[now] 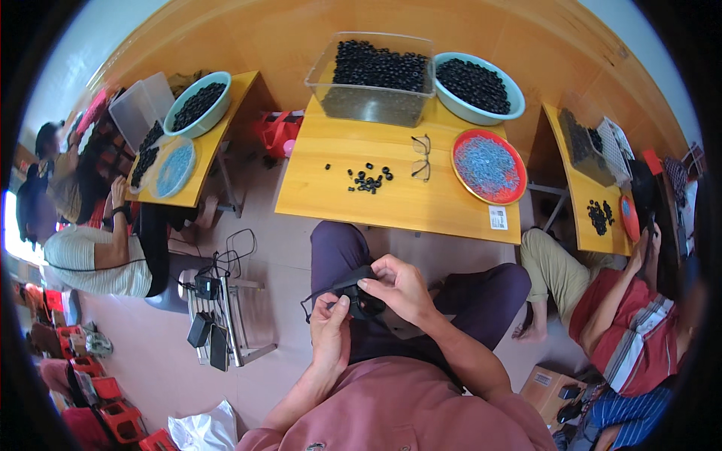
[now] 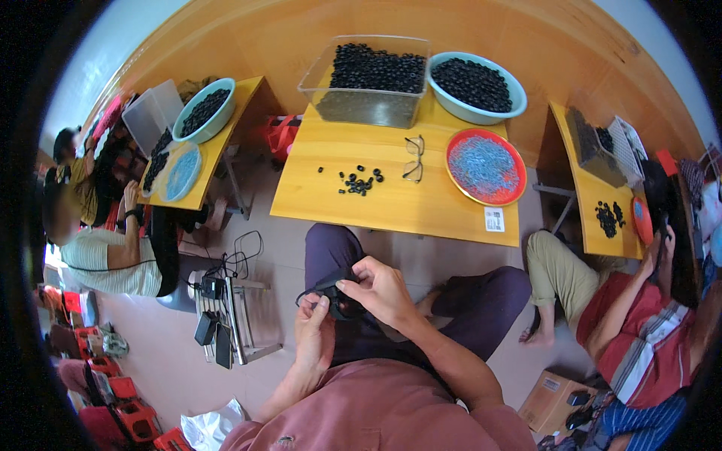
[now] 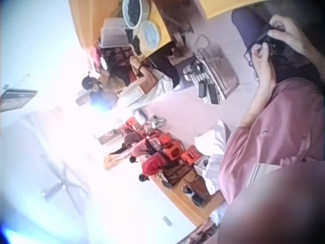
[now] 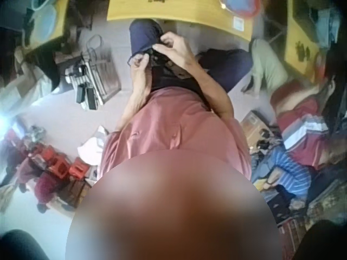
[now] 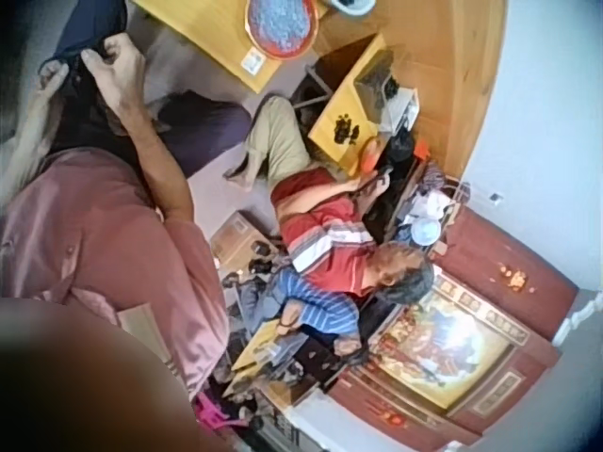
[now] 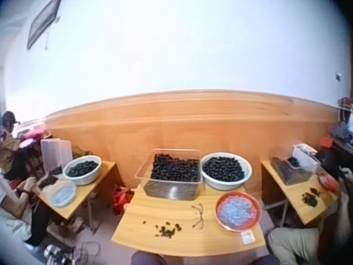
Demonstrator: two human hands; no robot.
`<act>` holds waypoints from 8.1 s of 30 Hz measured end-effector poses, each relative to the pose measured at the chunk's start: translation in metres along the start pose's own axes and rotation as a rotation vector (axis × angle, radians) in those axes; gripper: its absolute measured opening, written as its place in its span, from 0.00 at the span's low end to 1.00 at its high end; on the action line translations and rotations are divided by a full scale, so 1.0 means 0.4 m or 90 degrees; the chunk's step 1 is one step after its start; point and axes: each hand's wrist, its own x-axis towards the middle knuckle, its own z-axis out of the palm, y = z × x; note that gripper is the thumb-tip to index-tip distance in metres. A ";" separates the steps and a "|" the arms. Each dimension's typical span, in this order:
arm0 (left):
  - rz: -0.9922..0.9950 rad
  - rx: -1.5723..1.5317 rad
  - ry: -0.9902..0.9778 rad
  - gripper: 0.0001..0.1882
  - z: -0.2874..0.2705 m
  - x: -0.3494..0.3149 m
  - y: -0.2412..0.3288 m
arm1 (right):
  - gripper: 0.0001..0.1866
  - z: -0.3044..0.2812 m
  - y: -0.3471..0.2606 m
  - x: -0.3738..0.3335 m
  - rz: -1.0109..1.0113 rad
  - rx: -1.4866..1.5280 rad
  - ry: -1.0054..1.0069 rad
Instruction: Sorting small black rubber gaskets and placing them on assembly plates or into bins.
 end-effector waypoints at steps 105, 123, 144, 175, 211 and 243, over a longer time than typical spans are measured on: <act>0.742 0.865 -0.144 0.18 0.234 0.207 0.050 | 0.08 0.064 -0.076 -0.123 -0.517 -0.358 0.083; 0.014 -0.582 -0.426 0.17 0.371 0.153 0.180 | 0.47 0.046 -0.058 -0.142 -0.095 0.243 -0.065; 1.006 0.559 -0.252 0.06 0.356 0.186 0.233 | 0.18 0.112 -0.017 -0.098 -0.061 0.350 -0.046; 0.622 0.299 -0.316 0.22 0.346 0.191 0.114 | 0.21 0.084 0.011 -0.150 -0.040 0.128 -0.019; 0.353 1.487 -0.587 0.25 -0.008 0.233 0.046 | 0.34 -0.111 1.192 -0.926 0.744 -0.261 0.349; 0.324 0.850 -0.979 0.25 0.389 -0.141 -0.217 | 0.17 -0.292 0.307 -0.817 0.206 -0.394 0.717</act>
